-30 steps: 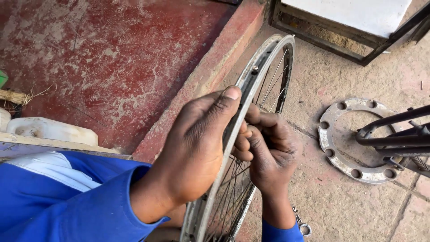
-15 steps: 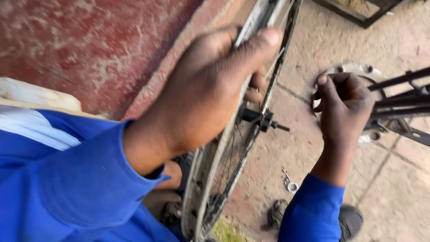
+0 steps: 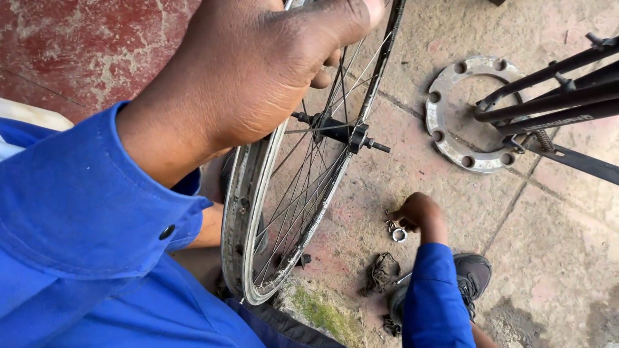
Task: The person is sitting on the ground and repairing a bicycle wheel. They are using their hands to adjust the spokes and tighten the nuts on the rim.
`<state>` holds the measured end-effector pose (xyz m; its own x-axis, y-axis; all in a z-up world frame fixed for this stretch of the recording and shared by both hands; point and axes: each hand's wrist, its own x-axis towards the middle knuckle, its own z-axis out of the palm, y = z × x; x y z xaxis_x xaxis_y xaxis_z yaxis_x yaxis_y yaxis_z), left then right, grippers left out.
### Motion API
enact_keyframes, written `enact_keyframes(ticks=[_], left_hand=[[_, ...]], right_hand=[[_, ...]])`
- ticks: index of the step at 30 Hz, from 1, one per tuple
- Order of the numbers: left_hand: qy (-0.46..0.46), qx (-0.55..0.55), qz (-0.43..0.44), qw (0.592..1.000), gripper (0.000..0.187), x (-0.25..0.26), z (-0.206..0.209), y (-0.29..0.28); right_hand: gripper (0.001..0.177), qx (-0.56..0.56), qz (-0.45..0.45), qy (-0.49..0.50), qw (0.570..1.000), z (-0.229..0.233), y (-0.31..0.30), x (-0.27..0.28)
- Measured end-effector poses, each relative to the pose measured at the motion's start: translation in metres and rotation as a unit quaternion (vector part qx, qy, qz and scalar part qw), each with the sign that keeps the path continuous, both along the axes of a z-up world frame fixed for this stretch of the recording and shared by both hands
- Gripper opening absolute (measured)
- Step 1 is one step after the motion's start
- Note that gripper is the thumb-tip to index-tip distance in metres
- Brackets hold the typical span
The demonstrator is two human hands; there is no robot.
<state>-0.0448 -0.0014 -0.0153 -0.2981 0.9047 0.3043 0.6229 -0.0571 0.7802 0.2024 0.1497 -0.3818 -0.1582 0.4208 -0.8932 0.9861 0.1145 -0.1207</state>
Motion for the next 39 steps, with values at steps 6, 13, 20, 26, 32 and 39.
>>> enact_keyframes(ticks=[6,13,20,26,32,39], left_hand=[[-0.024,0.012,0.017,0.999,0.023,0.000,-0.002,0.000],[-0.016,-0.003,0.066,0.998,0.035,0.001,0.002,0.004],[-0.050,-0.041,0.073,0.995,0.023,0.003,0.006,0.006],[-0.121,-0.083,0.122,0.982,0.044,0.007,0.011,0.006],[-0.089,-0.126,0.122,0.980,0.053,0.003,0.006,0.004],[-0.104,-0.087,0.116,0.984,0.054,0.007,0.013,0.002]], right_hand=[[0.027,0.189,0.085,0.021,0.978,-0.032,-0.032,-0.007],[0.024,0.202,0.096,0.036,0.974,-0.043,-0.037,-0.019],[0.028,0.262,0.101,0.067,0.957,-0.065,-0.051,-0.009],[0.022,0.239,0.068,0.059,0.967,-0.034,-0.056,-0.013],[0.021,0.233,0.054,0.079,0.968,-0.019,-0.066,-0.017],[0.016,0.302,0.028,0.101,0.947,-0.048,-0.074,-0.010]])
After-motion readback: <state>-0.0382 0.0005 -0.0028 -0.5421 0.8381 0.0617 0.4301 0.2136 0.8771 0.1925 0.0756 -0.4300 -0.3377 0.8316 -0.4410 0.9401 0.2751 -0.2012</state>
